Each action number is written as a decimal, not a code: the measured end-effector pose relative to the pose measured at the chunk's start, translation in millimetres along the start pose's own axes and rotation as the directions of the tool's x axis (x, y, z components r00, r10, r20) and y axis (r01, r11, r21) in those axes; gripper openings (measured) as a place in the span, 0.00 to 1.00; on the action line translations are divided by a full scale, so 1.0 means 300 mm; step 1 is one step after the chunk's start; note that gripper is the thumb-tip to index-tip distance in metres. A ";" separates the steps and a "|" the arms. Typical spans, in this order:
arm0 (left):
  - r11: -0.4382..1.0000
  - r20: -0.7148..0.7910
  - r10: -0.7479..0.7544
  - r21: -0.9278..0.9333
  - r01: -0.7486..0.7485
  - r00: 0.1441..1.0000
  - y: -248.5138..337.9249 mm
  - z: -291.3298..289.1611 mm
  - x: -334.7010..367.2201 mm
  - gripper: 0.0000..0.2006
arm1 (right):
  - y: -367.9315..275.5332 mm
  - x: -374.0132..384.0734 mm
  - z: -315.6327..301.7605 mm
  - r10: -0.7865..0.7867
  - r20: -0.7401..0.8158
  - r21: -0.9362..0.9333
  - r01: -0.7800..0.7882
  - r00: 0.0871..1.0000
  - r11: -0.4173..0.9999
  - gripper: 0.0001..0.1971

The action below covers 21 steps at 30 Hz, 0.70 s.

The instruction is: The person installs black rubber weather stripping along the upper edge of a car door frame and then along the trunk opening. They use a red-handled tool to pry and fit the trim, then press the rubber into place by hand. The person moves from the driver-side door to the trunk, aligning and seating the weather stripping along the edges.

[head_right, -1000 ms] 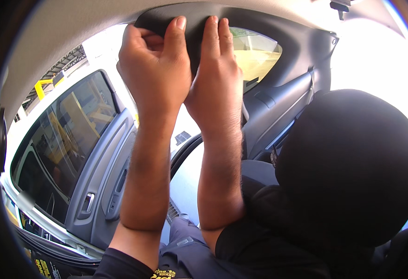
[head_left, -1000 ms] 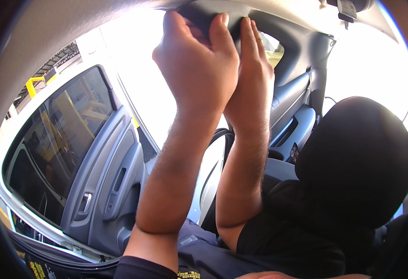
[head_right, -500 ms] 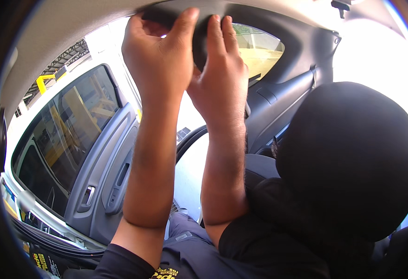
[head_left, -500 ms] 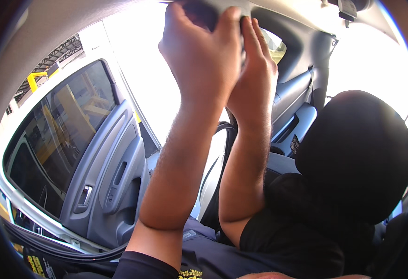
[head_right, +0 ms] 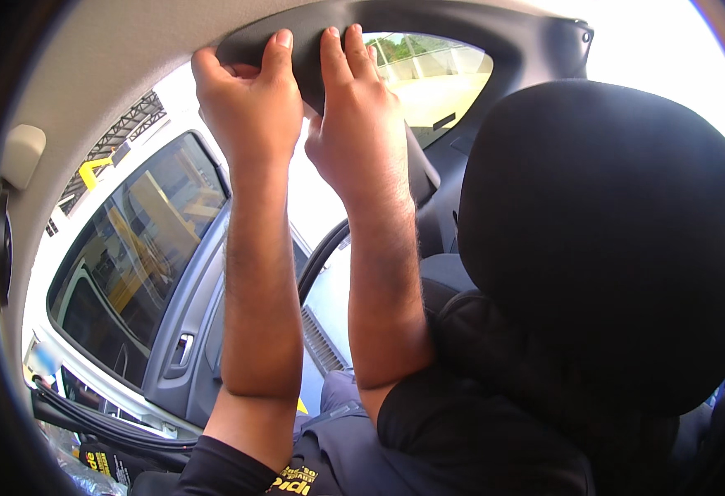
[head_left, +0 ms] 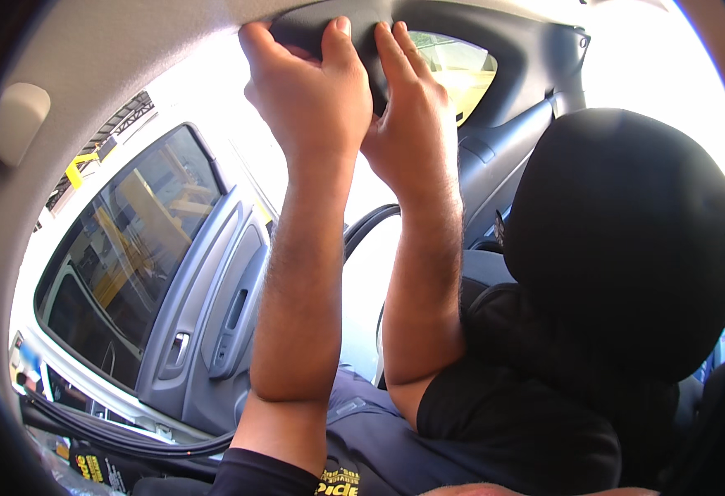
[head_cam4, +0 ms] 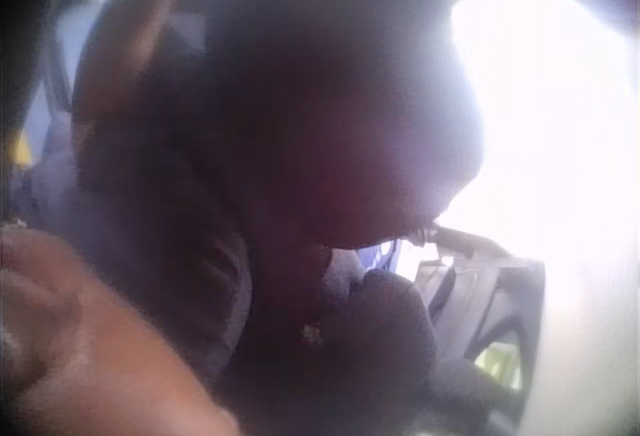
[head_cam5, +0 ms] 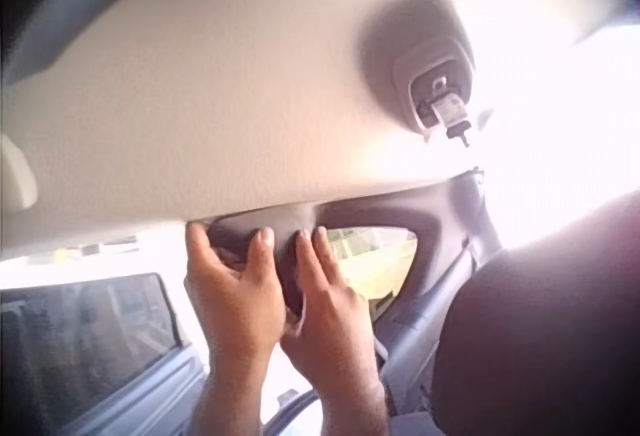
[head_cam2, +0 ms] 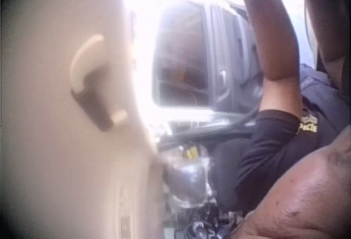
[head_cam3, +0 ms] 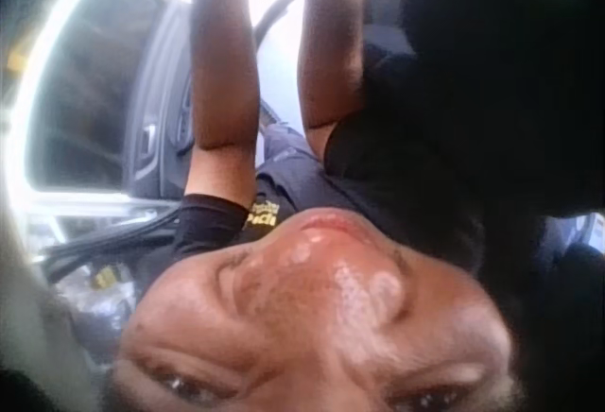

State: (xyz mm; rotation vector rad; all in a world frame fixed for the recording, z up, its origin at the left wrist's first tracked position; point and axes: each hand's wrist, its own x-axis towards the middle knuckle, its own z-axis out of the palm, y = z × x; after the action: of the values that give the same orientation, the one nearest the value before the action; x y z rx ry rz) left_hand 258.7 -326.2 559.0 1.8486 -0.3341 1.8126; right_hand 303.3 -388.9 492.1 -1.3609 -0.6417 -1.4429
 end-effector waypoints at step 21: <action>0.803 0.114 -0.107 -0.576 0.154 0.988 -0.192 -0.143 -0.012 0.19 | -0.015 -0.003 0.058 0.009 -0.014 -0.142 -0.011 1.000 0.990 0.38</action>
State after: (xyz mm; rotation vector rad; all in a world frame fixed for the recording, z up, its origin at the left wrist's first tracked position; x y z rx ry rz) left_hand 252.0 -256.3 542.9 1.4555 -0.6901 1.3399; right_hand 306.2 -371.7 496.3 -1.4617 -0.5310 -1.5121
